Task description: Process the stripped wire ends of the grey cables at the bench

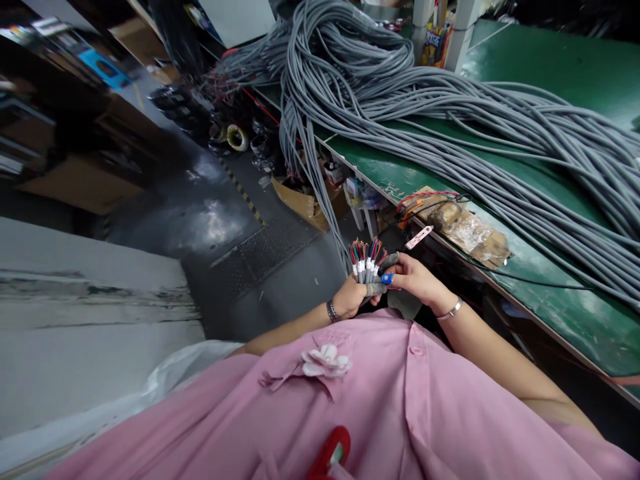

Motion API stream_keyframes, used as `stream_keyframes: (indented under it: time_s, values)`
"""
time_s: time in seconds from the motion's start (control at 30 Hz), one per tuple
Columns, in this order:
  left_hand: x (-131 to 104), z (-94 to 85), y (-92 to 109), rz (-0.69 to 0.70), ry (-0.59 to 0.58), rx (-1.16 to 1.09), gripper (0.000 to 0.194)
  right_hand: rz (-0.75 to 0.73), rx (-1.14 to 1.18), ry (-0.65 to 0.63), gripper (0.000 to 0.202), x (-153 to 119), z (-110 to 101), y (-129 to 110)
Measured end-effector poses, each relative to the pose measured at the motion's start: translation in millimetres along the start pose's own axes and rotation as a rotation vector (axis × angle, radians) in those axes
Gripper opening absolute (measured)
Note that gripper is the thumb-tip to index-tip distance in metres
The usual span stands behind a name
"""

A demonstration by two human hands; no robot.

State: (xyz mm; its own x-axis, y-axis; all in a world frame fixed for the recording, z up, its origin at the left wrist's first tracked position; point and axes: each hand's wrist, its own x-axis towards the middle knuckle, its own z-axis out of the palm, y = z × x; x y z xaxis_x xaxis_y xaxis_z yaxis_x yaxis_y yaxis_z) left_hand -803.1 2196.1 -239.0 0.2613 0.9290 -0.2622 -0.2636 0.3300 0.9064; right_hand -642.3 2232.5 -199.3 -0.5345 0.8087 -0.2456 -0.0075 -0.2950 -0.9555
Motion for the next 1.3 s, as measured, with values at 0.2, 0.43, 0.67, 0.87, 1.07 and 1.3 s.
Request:
stream_keyframes:
  time_s: [0.2, 0.43, 0.67, 0.87, 1.07, 1.3]
  values:
    - [1.5, 1.2, -4.0, -0.002, -0.008, -0.016, 0.019, -0.009, -0.003, 0.001, 0.03, 0.8, 6.8, -0.9]
    - [0.9, -4.6, -5.3, -0.039, -0.02, -0.011, 0.02, -0.012, 0.012, 0.009, 0.033, 8.0, 13.0, 5.1]
    - [-1.8, -1.7, 8.0, -0.01, -0.013, -0.042, 0.025, -0.028, 0.193, 0.204, 0.036, 3.8, -0.8, 14.7]
    - [4.0, 0.6, 16.3, 0.027, -0.086, -0.108, 0.021, 0.0, 0.329, 0.333, 0.049, -13.9, -33.9, 32.3]
    - [13.3, 23.7, 23.1, -0.014, -0.111, -0.184, 0.019, -0.026, 0.37, 0.349, 0.052, -5.2, -45.5, 11.7]
    - [26.9, 34.9, 36.4, 0.005, -0.135, -0.241, 0.018, -0.213, 0.238, 0.391, 0.041, 6.4, -35.6, -11.4]
